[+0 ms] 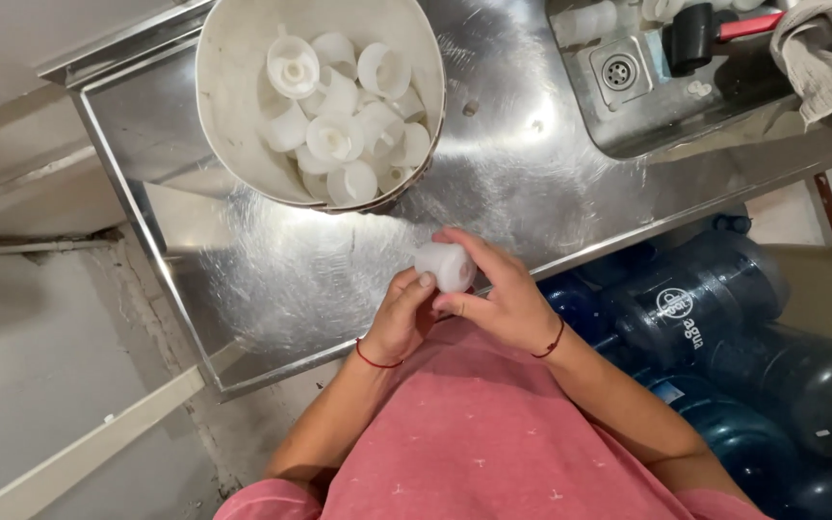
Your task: Transferring and inspecting white plastic bottle caps from a bucket into a sink area for processing.
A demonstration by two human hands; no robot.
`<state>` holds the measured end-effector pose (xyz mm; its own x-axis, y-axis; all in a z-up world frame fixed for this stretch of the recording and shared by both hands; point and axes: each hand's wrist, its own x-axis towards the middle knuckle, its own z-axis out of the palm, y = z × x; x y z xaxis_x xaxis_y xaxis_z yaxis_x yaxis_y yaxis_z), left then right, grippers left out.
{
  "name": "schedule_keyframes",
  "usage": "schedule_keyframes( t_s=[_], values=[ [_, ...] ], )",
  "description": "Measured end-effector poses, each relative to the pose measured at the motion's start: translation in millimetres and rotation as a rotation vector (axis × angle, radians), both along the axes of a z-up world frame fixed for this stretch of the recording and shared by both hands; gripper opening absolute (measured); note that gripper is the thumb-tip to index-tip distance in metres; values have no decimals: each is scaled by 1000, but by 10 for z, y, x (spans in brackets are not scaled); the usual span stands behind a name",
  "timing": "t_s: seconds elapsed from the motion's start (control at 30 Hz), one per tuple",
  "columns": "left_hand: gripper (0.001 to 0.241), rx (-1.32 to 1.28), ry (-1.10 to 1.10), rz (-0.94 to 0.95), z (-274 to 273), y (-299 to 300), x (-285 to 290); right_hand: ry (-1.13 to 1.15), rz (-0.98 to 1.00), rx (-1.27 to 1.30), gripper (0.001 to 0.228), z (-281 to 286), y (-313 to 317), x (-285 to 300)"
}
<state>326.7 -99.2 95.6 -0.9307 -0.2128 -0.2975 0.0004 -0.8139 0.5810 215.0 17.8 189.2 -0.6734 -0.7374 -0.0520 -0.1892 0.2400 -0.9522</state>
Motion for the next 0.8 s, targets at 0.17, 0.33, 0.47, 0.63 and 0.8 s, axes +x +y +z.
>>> schedule_keyframes(
  t_s=[0.17,0.33,0.47,0.63,0.8],
  values=[
    [26,-61,62,-73,297,-62,20,-7,26,-16,84,18,33,17],
    [26,-73,98,-133,92,-90,93,-62,62,-89,79,56,25,26],
    [25,-100,71,-134,401,-93,76,-162,81,-124,76,-36,45,95],
    [27,-210,55,-167,505,-54,25,-379,13,-47,94,-51,50,221],
    [36,-379,-64,-134,668,-137,15,136,-1,-89,61,-58,333,105]
  ],
)
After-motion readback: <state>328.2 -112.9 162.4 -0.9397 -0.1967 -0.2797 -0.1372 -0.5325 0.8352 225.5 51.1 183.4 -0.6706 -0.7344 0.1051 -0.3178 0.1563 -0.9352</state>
